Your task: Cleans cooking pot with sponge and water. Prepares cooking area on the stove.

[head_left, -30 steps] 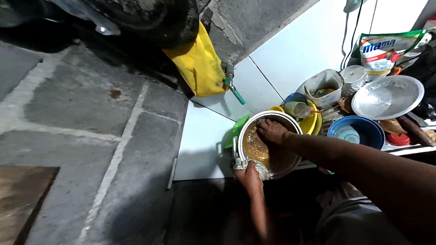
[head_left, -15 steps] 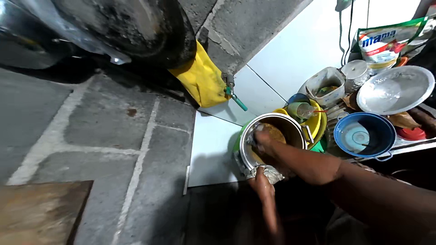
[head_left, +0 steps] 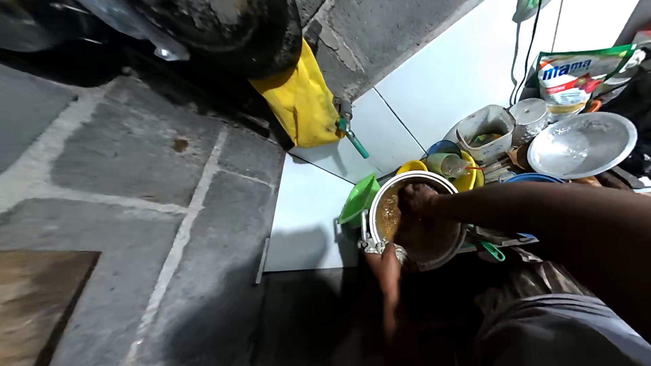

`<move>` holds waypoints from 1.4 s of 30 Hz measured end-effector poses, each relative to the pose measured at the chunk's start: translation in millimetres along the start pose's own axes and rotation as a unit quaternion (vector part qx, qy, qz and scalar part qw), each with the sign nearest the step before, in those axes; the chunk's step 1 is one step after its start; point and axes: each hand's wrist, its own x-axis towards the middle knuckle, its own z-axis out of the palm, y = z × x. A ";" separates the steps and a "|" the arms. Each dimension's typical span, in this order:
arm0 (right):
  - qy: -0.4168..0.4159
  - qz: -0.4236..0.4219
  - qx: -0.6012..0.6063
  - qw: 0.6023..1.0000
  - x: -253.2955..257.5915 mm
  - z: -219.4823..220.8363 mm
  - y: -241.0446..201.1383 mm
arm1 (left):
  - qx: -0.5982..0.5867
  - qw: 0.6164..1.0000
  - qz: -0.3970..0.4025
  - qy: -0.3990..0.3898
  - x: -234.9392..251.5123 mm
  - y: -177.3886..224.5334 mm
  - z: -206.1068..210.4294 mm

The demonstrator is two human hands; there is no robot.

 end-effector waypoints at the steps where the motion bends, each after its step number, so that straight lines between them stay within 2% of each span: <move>1: 0.016 -0.062 -0.061 0.996 9.9 -9.7 0.1 | 0.014 1.000 -0.005 -0.015 2.0 1.2 -0.7; 3: 0.063 -0.179 -0.135 0.973 31.1 -11.7 6.3 | 0.022 0.999 -0.008 -0.027 6.6 4.1 -2.7; 4: 0.078 -0.194 -0.142 0.968 34.1 -6.0 10.6 | 0.017 0.999 -0.006 -0.028 8.0 3.7 -5.4; 5: 0.073 -0.169 -0.122 0.975 29.1 -1.4 12.0 | -0.001 1.000 0.002 -0.024 9.4 2.3 -8.0; 7: 0.046 -0.065 -0.026 0.996 15.3 9.8 9.3 | -0.051 0.999 0.018 -0.006 14.3 -2.8 -10.0; 10: -0.021 0.073 0.074 0.994 -9.8 24.2 -2.1 | -0.082 0.996 0.024 0.002 18.7 -2.2 -7.8; 12: -0.076 0.119 0.064 0.988 -23.2 36.3 -13.4 | -0.070 0.997 0.019 -0.002 19.7 -2.8 -8.0; 13: -0.116 0.113 0.027 0.986 -30.5 39.4 -19.0 | -0.061 0.998 0.017 -0.010 19.9 -3.8 -8.9; 14: -0.130 0.088 -0.016 0.987 -34.7 38.9 -20.8 | -0.056 0.998 0.014 -0.015 21.2 -3.4 -9.2; 15: -0.109 0.057 -0.037 0.992 -35.4 36.3 -17.7 | -0.053 0.998 0.010 -0.018 22.1 -2.9 -9.4; 17: 0.014 -0.023 -0.012 1.000 -20.6 36.6 -0.7 | -0.042 0.999 -0.001 -0.025 22.6 1.8 -12.6; 18: 0.084 -0.088 -0.014 0.993 -9.8 32.1 7.1 | -0.032 0.999 -0.011 -0.039 23.4 6.4 -15.1; 19: 0.110 -0.174 -0.034 0.978 -4.3 18.2 9.6 | -0.017 0.998 -0.023 -0.057 23.3 9.8 -17.3; 20: 0.116 -0.249 -0.027 0.961 0.0 3.5 6.1 | -0.002 0.997 -0.032 -0.071 24.2 12.4 -17.8; 21: 0.086 -0.279 0.043 0.956 2.3 -10.3 -4.3 | 0.015 0.996 -0.034 -0.080 25.4 15.2 -17.1; 22: 0.045 -0.264 0.112 0.957 3.3 -17.4 -14.4 | 0.033 0.995 -0.031 -0.088 26.0 17.0 -16.3; 24: -0.035 -0.133 0.145 0.980 -13.3 -36.9 -29.8 | 0.050 0.994 -0.021 -0.096 26.2 18.8 -18.1; 26: 0.043 -0.123 0.139 0.982 15.3 -8.6 -4.3 | 0.021 0.997 -0.006 -0.077 25.9 19.1 -23.3; 28: 0.096 -0.068 0.090 0.989 35.5 14.6 3.9 | -0.017 0.999 0.001 -0.044 24.2 18.5 -27.1; 29: 0.076 -0.027 0.047 0.996 29.6 14.0 -0.7 | -0.025 0.999 0.007 -0.031 24.1 17.7 -26.9; 31: -0.022 0.053 0.007 0.998 1.0 16.5 -13.8 | -0.024 0.999 0.024 -0.022 25.1 14.4 -26.9; 32: -0.062 0.058 -0.003 0.996 -11.3 23.9 -18.0 | -0.024 0.999 0.030 -0.020 25.9 13.6 -27.0; 34: -0.108 -0.015 -0.014 0.994 -30.4 44.5 -26.6 | -0.024 0.999 0.030 -0.017 24.3 11.1 -24.2; 36: -0.130 -0.083 0.070 0.985 -24.8 63.2 -41.8 | -0.024 0.999 0.029 -0.017 20.3 6.8 -17.5; 38: -0.096 -0.072 0.280 0.952 -15.1 63.8 -56.8 | -0.040 0.999 0.029 -0.013 16.4 2.7 -7.6; 39: -0.062 -0.036 0.412 0.908 -13.3 58.2 -65.3 | -0.056 0.998 0.032 -0.003 15.2 0.8 -5.2; 40: -0.026 0.004 0.542 0.840 -10.8 51.7 -74.9 | -0.076 0.997 0.033 0.008 14.1 0.0 -4.4; 41: 0.009 0.023 0.641 0.767 -6.4 45.9 -83.4 | -0.091 0.995 0.036 0.023 13.5 1.0 -4.1; 42: 0.024 0.018 0.685 0.727 -3.3 43.0 -88.1 | -0.098 0.994 0.037 0.035 12.8 2.3 -4.9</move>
